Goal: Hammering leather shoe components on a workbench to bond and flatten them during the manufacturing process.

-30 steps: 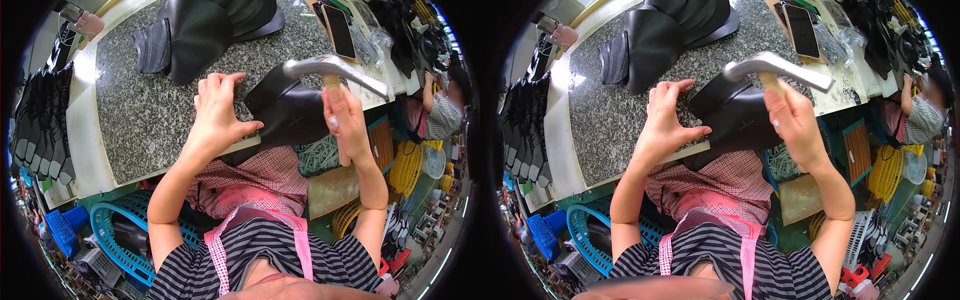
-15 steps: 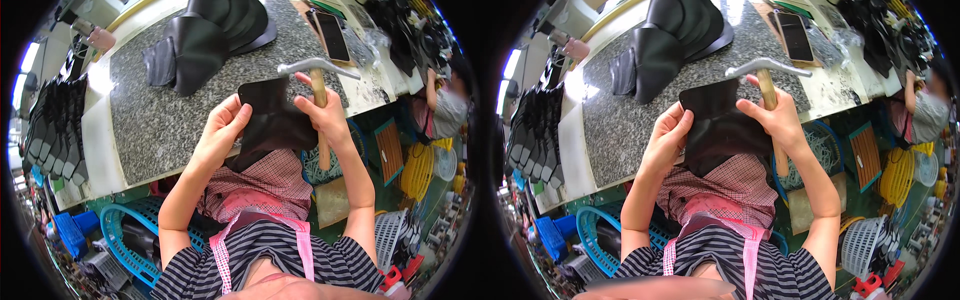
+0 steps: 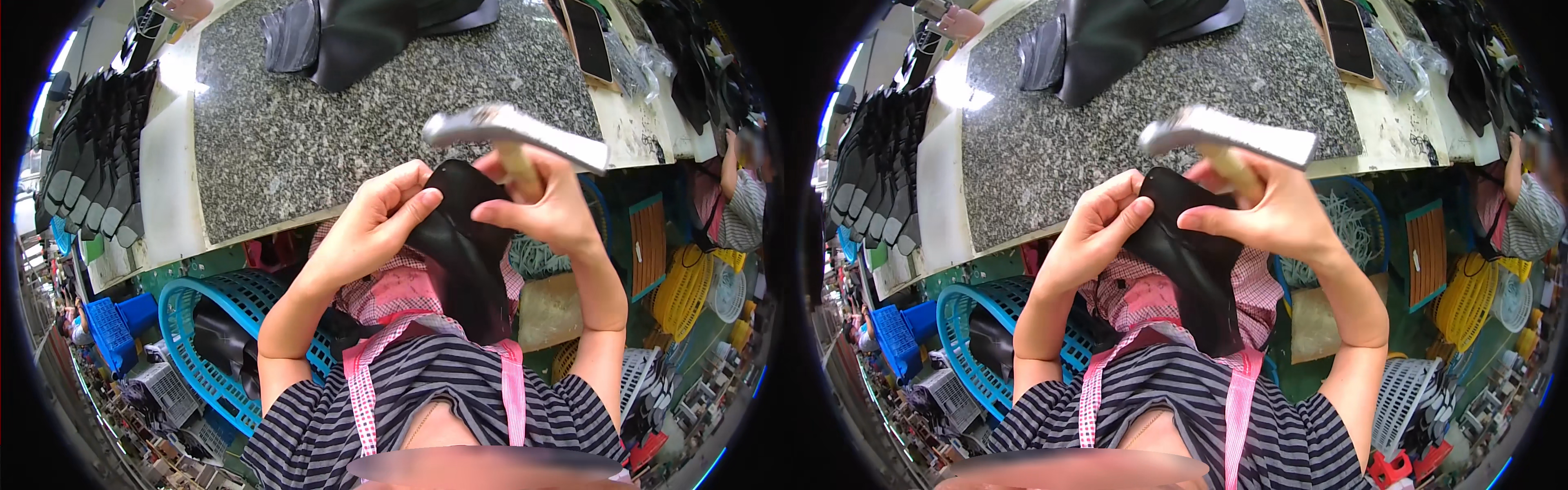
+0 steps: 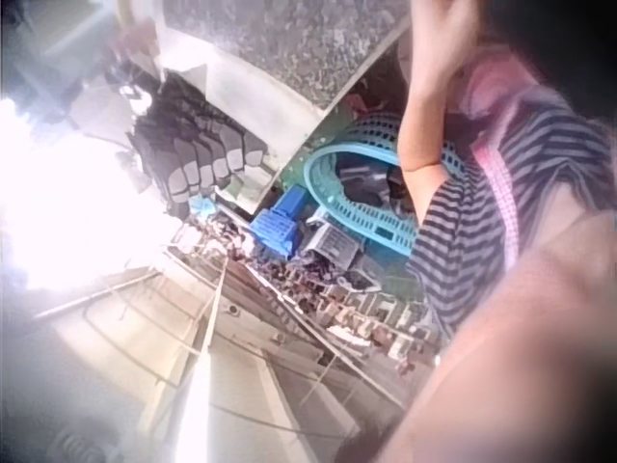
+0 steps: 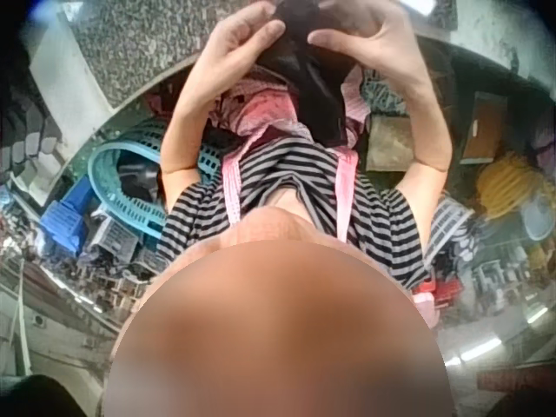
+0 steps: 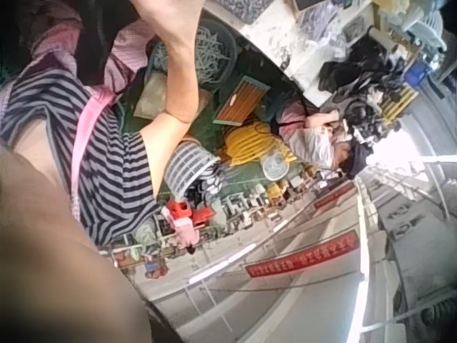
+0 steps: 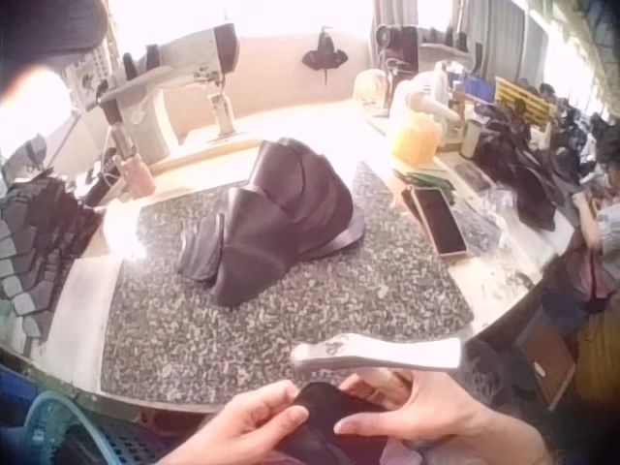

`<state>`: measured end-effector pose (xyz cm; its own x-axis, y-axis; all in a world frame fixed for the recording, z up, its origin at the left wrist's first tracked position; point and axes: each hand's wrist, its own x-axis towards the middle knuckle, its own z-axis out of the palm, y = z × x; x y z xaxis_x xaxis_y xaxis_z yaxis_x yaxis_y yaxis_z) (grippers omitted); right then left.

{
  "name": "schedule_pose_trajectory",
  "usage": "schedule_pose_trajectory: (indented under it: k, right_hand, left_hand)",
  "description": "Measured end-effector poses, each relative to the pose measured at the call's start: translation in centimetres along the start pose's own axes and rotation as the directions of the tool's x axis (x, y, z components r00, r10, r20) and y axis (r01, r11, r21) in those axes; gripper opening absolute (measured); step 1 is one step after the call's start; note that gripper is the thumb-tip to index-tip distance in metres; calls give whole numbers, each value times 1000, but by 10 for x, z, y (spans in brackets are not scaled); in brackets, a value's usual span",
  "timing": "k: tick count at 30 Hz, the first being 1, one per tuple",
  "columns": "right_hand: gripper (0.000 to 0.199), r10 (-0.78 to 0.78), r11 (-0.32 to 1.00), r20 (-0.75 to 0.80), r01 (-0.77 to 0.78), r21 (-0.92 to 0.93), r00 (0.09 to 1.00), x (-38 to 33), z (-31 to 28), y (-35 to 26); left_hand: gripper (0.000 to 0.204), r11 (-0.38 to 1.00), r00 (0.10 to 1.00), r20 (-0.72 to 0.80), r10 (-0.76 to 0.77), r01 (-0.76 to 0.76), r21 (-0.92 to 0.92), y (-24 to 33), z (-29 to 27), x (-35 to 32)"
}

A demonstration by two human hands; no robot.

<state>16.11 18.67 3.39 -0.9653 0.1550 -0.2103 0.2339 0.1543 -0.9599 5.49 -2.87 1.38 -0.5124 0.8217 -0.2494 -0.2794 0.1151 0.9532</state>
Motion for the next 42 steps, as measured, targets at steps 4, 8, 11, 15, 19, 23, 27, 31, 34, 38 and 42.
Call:
schedule_pose_trajectory:
  k: [4,8,11,15,19,23,27,31,34,38,42]
  right_hand:
    - [25,39,983,-148,-11,182,988,-26,14,17]
    - [17,-1,965,-266,71,252,964,-59,12,48]
    - [22,86,961,-376,23,275,923,-79,17,64]
    - [26,222,921,-427,-45,386,877,-99,34,76]
    - [26,291,881,-419,-70,468,860,-112,52,94]
    - [32,374,830,-331,-153,536,866,-122,63,112]
    - [33,443,754,-289,-178,633,849,-122,64,111]
    - [33,415,760,-271,-168,628,868,-125,62,110]
    - [34,389,789,-285,-157,594,876,-129,64,116]
    - [31,454,761,-250,-226,609,855,-133,54,103]
    - [28,490,724,-243,-236,648,837,-135,50,97]
  left_hand:
    - [26,994,984,145,-108,107,12,2,5,-1]
    - [25,992,950,287,-121,126,2,-9,23,4]
    - [21,975,925,360,-121,179,-130,-31,36,14]
    - [20,983,924,383,21,51,-175,-56,56,16]
    - [20,991,929,365,-54,96,-97,-70,73,16]
    - [19,997,940,331,-83,80,23,-68,77,17]
    - [20,998,949,312,-36,52,-41,-75,76,12]
    - [20,1000,964,265,-24,28,-12,-76,79,10]
    - [20,995,971,237,-15,-9,101,-79,80,8]
    - [30,968,980,161,113,-145,206,-98,81,5]
    - [30,950,973,188,134,-180,254,-85,84,11]
